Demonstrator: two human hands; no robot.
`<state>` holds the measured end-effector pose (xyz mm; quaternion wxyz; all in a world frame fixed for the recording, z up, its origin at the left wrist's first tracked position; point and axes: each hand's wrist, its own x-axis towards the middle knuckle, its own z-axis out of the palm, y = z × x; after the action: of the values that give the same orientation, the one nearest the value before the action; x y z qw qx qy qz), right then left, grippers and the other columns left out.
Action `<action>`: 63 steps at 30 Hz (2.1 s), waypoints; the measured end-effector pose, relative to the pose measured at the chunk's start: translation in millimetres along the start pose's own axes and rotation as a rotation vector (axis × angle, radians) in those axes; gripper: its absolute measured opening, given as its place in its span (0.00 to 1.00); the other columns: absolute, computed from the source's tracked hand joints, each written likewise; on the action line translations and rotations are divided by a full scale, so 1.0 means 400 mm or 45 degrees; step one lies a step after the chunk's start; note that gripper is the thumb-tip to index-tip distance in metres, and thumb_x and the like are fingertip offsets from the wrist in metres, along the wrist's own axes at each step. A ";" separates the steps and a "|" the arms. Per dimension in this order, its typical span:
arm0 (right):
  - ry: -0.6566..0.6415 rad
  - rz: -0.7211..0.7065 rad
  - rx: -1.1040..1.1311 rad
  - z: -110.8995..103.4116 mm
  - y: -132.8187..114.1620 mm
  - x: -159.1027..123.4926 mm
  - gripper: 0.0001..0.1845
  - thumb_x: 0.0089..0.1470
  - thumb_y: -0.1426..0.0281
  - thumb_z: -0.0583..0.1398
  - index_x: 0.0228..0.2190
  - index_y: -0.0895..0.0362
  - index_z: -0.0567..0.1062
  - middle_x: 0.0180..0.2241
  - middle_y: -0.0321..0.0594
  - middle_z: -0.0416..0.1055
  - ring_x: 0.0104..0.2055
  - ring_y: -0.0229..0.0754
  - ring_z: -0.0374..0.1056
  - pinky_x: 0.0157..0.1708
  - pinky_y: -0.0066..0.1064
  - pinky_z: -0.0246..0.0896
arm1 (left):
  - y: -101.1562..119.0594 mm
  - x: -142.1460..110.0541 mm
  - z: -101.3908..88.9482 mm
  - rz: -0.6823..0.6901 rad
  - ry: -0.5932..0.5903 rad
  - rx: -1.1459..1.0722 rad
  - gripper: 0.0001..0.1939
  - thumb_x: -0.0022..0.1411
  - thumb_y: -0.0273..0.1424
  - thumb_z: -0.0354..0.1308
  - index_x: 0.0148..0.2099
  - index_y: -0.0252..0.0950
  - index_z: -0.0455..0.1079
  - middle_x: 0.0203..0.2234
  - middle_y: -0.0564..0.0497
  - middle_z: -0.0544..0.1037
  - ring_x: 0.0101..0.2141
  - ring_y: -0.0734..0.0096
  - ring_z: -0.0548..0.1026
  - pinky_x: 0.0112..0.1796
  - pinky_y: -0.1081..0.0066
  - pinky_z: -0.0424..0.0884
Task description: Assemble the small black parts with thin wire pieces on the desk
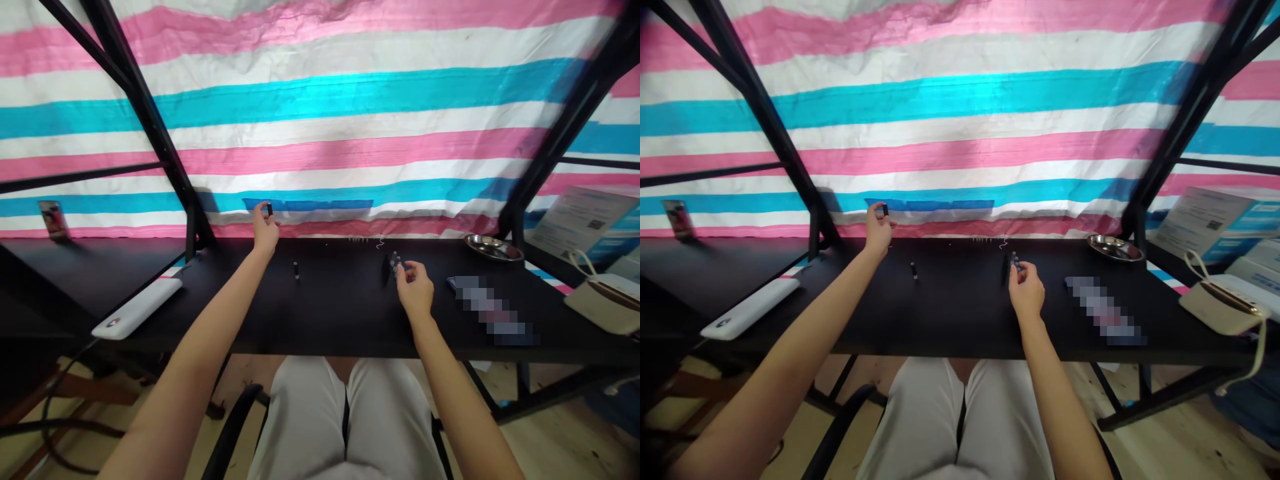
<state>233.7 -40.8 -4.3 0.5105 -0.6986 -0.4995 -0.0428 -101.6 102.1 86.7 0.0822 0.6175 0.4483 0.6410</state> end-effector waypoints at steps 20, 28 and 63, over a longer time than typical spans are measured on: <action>-0.722 -1.013 -0.267 0.021 -0.067 -0.101 0.22 0.60 0.57 0.47 0.46 0.58 0.68 0.41 0.46 0.72 0.35 0.42 0.69 0.28 0.28 0.55 | 0.218 -0.528 0.197 -0.703 -0.269 -0.710 0.16 0.59 0.20 0.48 0.49 0.38 0.56 0.32 0.52 0.67 0.34 0.74 0.75 0.39 0.71 0.72; -0.770 -1.025 -0.376 0.025 -0.063 -0.102 0.20 0.61 0.60 0.46 0.44 0.58 0.69 0.42 0.47 0.72 0.37 0.43 0.69 0.29 0.28 0.54 | 0.219 -0.531 0.204 -0.711 -0.403 -0.603 0.18 0.56 0.18 0.50 0.48 0.38 0.60 0.27 0.54 0.69 0.27 0.79 0.71 0.33 0.75 0.70; -0.597 -0.866 -0.090 0.013 -0.048 -0.098 0.20 0.61 0.62 0.46 0.48 0.57 0.68 0.44 0.44 0.70 0.40 0.40 0.68 0.34 0.27 0.59 | 0.232 -0.517 0.188 -0.970 -0.353 -0.707 0.03 0.63 0.25 0.47 0.39 0.32 0.61 0.24 0.51 0.73 0.20 0.78 0.72 0.25 0.76 0.65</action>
<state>197.8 -62.9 -16.0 0.3155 -0.5016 -0.8029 -0.0658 51.4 -52.8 -11.5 0.5313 0.4440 0.4393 0.5723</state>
